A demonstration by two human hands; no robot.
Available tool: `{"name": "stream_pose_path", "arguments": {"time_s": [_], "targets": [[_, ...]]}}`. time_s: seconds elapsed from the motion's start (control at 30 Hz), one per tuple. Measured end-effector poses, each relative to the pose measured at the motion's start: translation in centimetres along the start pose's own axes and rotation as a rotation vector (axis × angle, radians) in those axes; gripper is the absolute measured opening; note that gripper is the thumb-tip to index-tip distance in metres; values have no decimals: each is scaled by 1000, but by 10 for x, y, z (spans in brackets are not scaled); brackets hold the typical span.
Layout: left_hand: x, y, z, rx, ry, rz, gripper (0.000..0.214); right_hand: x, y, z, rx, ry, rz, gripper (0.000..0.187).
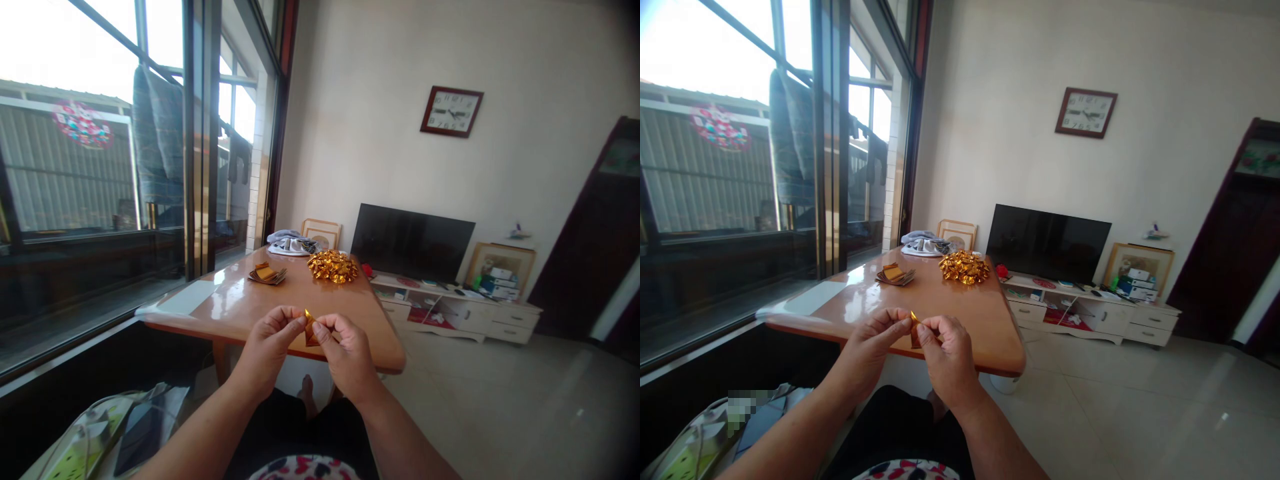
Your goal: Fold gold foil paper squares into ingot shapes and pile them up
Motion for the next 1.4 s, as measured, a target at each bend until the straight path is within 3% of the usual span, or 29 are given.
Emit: {"name": "stream_pose_path", "arguments": {"time_s": [0.3,0.77,1.23,1.4], "targets": [[3,-2,7,34,56,-14,18,-2,4,-13,-97,-135,-6,19],[-1,-2,12,-16,70,-55,19,3,2,-1,83,81,-44,25],[-12,13,-19,-77,107,48,26,15,-7,21,167,123,-72,27],[-8,18,-28,-83,48,47,31,14,-10,28,209,165,-67,29]]}}
Point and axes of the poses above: each hand's wrist, its own y-axis towards the middle knuckle, its own x-axis out of the palm, z = x × y, the point moved 5 cm from there along y, towards the middle knuckle, and after that the axes turned 15 degrees about -x, right-handed, at the moved point
